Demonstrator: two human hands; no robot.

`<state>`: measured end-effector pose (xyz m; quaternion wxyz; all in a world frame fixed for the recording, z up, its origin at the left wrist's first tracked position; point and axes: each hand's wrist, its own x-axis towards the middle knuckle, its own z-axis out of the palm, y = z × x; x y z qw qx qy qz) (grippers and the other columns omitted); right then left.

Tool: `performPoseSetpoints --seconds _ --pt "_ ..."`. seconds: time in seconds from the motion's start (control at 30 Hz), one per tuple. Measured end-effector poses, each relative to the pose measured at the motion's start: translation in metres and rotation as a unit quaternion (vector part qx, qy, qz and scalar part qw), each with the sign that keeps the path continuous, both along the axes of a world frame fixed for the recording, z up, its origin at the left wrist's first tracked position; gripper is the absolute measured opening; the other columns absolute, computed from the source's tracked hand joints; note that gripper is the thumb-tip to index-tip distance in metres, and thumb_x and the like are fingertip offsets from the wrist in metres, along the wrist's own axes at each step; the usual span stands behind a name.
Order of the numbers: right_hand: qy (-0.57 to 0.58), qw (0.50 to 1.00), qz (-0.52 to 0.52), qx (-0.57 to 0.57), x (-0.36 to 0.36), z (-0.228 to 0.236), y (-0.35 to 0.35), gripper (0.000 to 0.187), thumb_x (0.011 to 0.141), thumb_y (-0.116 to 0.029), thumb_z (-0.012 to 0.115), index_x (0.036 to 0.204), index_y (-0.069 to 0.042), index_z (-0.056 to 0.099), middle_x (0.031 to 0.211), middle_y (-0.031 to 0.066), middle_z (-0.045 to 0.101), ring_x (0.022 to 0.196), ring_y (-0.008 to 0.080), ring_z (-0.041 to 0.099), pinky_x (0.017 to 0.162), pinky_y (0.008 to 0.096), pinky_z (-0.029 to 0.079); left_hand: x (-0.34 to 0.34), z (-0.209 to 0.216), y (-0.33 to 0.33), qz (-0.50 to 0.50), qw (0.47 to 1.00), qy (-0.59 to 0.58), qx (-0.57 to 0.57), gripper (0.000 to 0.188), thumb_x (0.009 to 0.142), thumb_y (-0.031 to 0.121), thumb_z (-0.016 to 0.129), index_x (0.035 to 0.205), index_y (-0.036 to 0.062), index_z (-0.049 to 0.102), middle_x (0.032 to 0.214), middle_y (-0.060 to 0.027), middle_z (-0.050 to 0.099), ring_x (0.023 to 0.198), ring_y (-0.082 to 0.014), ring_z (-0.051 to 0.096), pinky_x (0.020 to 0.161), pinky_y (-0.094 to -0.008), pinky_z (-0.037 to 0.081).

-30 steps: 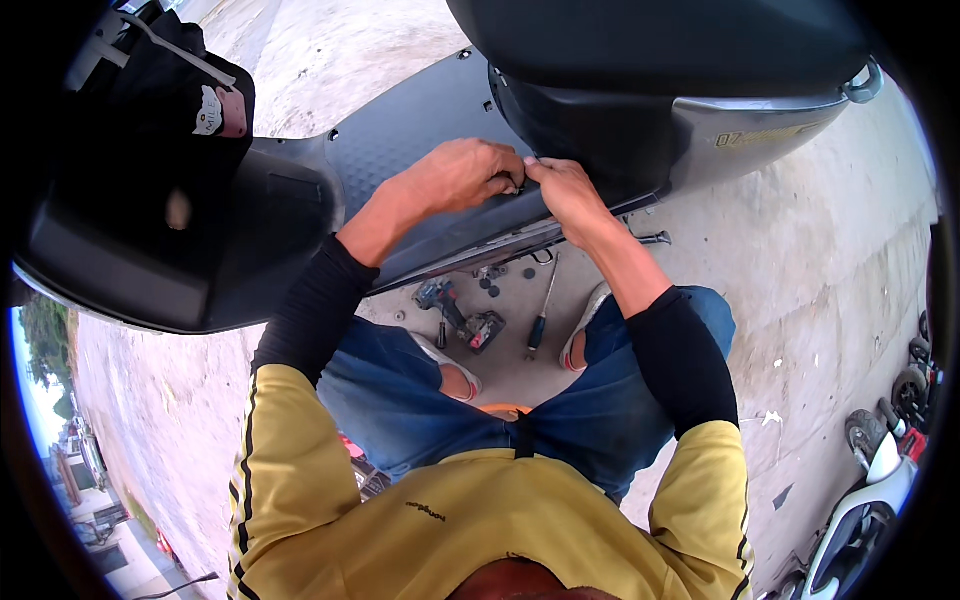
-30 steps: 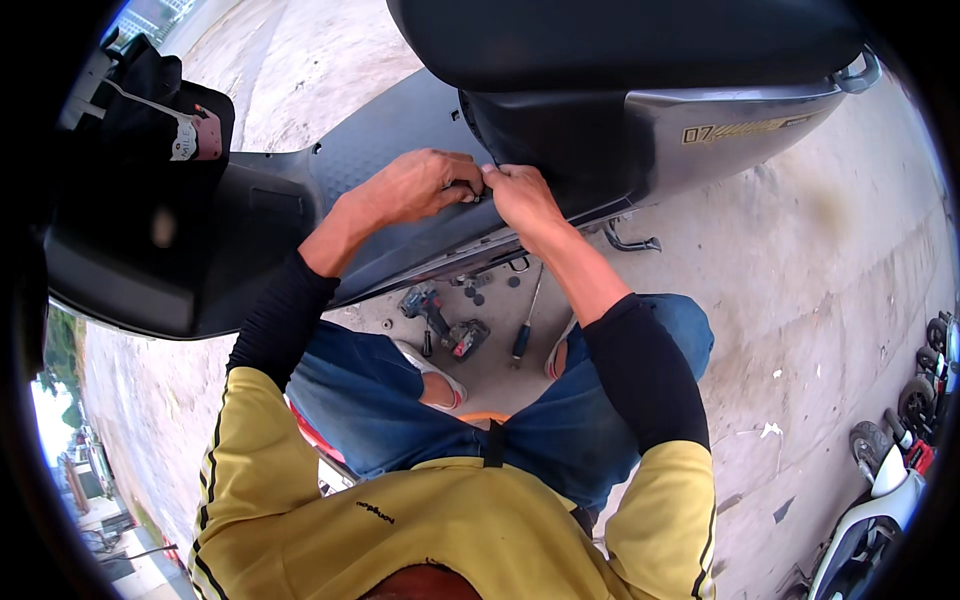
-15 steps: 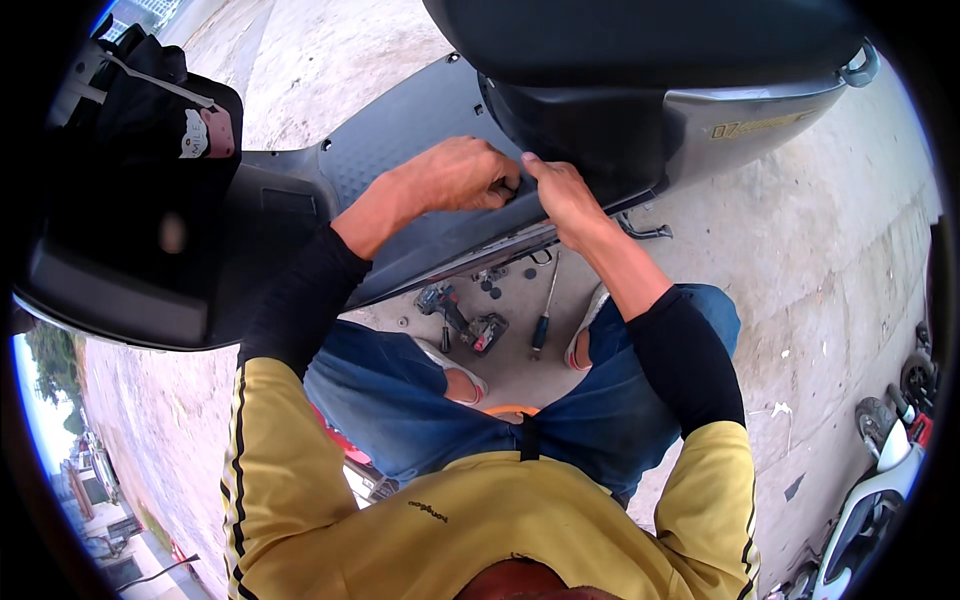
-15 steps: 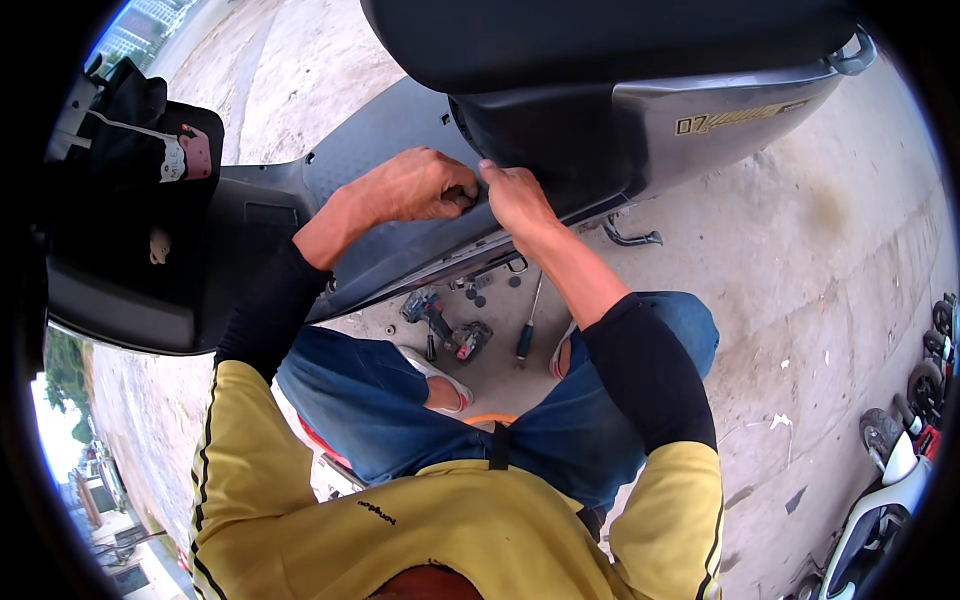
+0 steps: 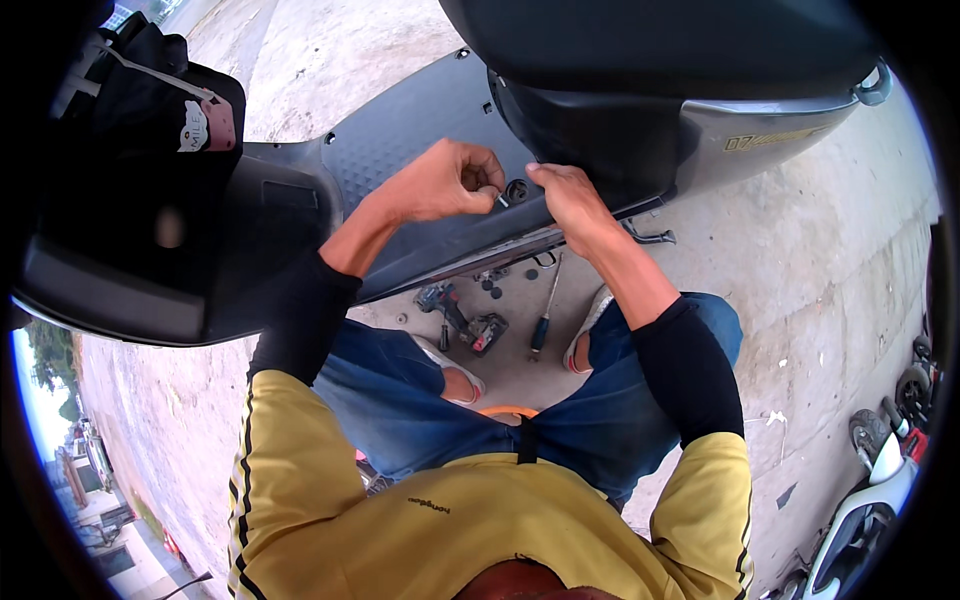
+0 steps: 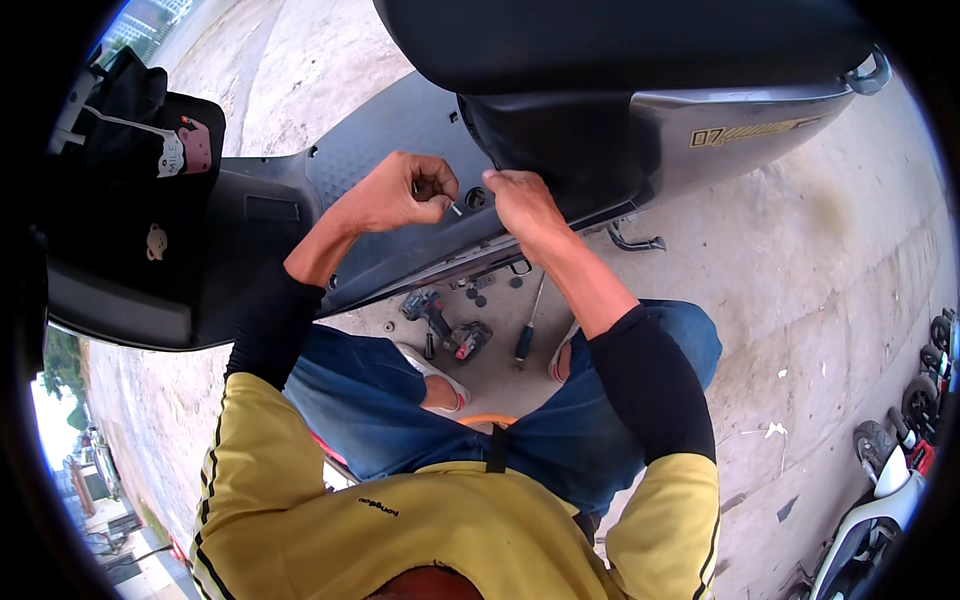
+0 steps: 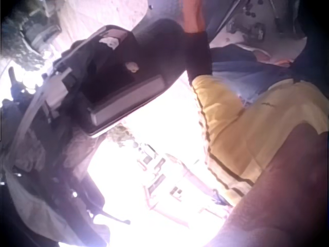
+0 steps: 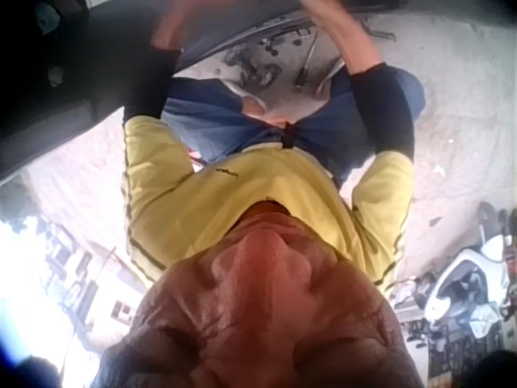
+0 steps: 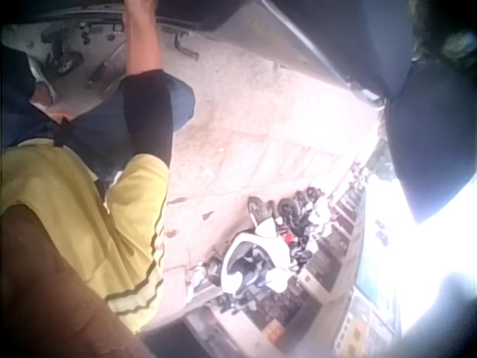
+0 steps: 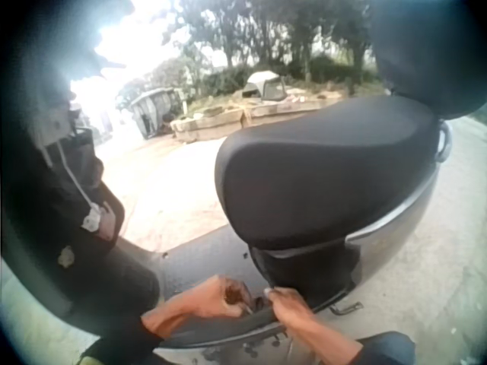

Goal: The person secures a scooter floorboard using a cordless impact driver and a screwdriver. They fasten multiple screws into the floorboard, switch between tools, and adjust the board's position to ensure proper alignment.

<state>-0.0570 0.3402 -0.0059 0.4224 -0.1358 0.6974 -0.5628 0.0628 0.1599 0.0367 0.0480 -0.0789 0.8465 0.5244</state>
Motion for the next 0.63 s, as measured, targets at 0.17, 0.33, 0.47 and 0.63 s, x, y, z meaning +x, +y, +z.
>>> performPoseSetpoints --seconds 0.17,0.33,0.47,0.63 --pt "0.021 1.000 0.002 0.001 0.001 -0.005 -0.004 0.042 0.105 -0.034 0.058 0.108 0.007 0.069 0.107 0.0170 0.070 0.100 0.0226 0.059 0.093 0.0407 0.047 0.082 -0.059 0.033 0.085 0.912 -0.018 0.400 0.010 0.088 0.004 0.068 0.094 -0.0021 0.063 0.093 -0.0175 0.071 0.063 -0.0037 0.046 0.055 -0.0214 0.038" --pt "0.038 0.998 0.022 0.047 -0.003 -0.005 -0.004 0.039 0.103 -0.034 0.062 0.098 0.004 0.067 0.100 0.0135 0.068 0.098 0.0214 0.057 0.085 0.0437 0.048 0.149 -0.163 0.124 0.242 0.689 0.008 0.683 0.018 0.087 -0.004 0.054 0.102 0.0016 0.063 0.096 -0.0163 0.065 0.058 -0.0077 0.042 0.051 -0.0217 0.036" --pt "0.034 0.999 0.042 0.003 -0.007 -0.018 -0.005 0.043 0.101 -0.036 0.064 0.104 0.007 0.067 0.108 0.0166 0.066 0.105 0.0235 0.057 0.093 0.0433 0.047 0.157 -0.250 0.156 0.424 0.612 -0.102 0.659 0.022 0.092 0.001 0.050 0.109 -0.0008 0.064 0.099 -0.0138 0.064 0.075 -0.0176 0.056 0.065 -0.0304 0.049" --pt "0.046 0.998 0.032 0.011 -0.004 -0.019 -0.003 0.047 0.100 -0.038 0.064 0.116 0.007 0.067 0.116 0.0187 0.065 0.109 0.0259 0.057 0.098 0.0435 0.046 0.143 -0.343 0.139 0.567 0.552 -0.122 0.599 0.022 0.096 0.006 0.049 0.110 -0.0025 0.064 0.101 -0.0133 0.064 0.091 -0.0262 0.063 0.083 -0.0413 0.057"
